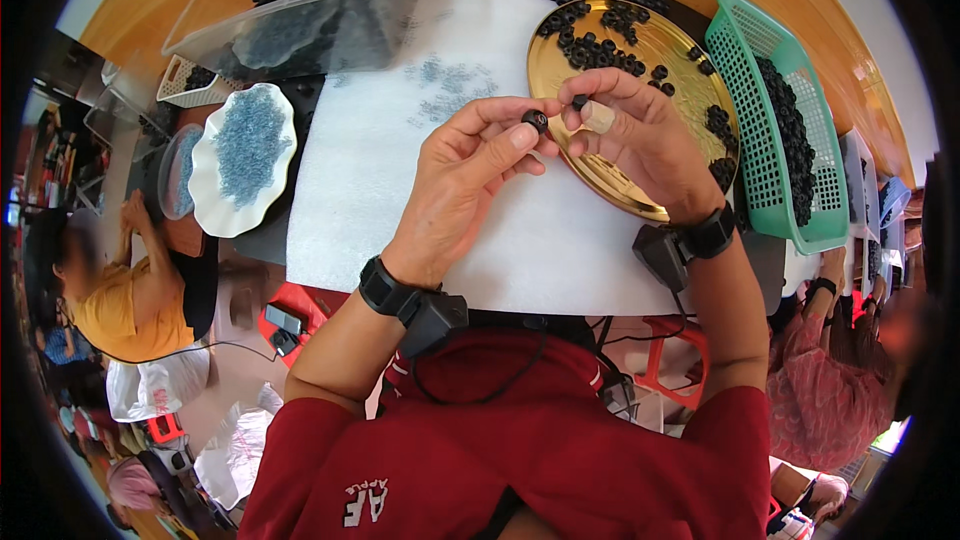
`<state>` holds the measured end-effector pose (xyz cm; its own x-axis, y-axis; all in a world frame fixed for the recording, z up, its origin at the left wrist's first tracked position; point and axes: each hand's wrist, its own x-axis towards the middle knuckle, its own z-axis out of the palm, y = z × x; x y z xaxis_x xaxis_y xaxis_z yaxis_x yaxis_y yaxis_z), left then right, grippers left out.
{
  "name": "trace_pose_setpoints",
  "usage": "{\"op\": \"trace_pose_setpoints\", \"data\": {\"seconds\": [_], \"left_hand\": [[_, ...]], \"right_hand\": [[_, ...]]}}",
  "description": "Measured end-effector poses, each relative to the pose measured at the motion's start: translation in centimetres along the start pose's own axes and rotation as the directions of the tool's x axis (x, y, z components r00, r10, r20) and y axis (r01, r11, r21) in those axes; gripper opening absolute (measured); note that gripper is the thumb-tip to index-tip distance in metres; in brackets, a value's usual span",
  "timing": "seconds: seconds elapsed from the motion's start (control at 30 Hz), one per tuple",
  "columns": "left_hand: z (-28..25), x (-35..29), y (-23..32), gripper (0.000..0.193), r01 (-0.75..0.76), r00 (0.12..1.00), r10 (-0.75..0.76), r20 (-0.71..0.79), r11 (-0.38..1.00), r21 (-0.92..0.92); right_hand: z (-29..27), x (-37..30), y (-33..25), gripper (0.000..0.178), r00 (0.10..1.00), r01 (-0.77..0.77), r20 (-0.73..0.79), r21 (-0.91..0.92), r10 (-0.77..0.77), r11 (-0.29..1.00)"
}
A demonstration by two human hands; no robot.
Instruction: The person is assembling small black plastic components by inserting tiny blue beads into specific circular recesses on each part.
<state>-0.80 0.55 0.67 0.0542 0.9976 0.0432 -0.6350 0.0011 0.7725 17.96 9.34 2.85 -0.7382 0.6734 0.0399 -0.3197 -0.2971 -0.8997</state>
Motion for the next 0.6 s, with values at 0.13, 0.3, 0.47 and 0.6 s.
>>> {"op": "trace_pose_setpoints", "data": {"seconds": [0.13,0.3,0.47,0.6], "left_hand": [[-0.2,0.1,-0.2,0.026,-0.046,0.999,0.046,0.016,0.998,0.053],[0.0,0.0,-0.1,0.026,-0.036,0.999,0.035,0.017,0.996,0.08],[0.1,0.0,-0.2,0.024,-0.049,0.999,0.048,0.01,0.993,0.11],[0.2,0.1,-0.3,0.024,-0.048,0.999,0.05,-0.019,0.992,0.12]], "right_hand": [[-0.3,0.1,1.1,0.024,0.999,-0.014,-0.033,0.044,0.016,0.999],[0.3,0.1,1.2,0.024,0.994,0.01,-0.113,-0.052,-0.015,0.999],[0.8,0.1,1.8,0.019,0.955,0.191,-0.133,-0.405,-0.264,0.894],[0.4,0.0,1.2,0.017,0.935,0.236,-0.016,-0.719,-0.355,0.653]]}}
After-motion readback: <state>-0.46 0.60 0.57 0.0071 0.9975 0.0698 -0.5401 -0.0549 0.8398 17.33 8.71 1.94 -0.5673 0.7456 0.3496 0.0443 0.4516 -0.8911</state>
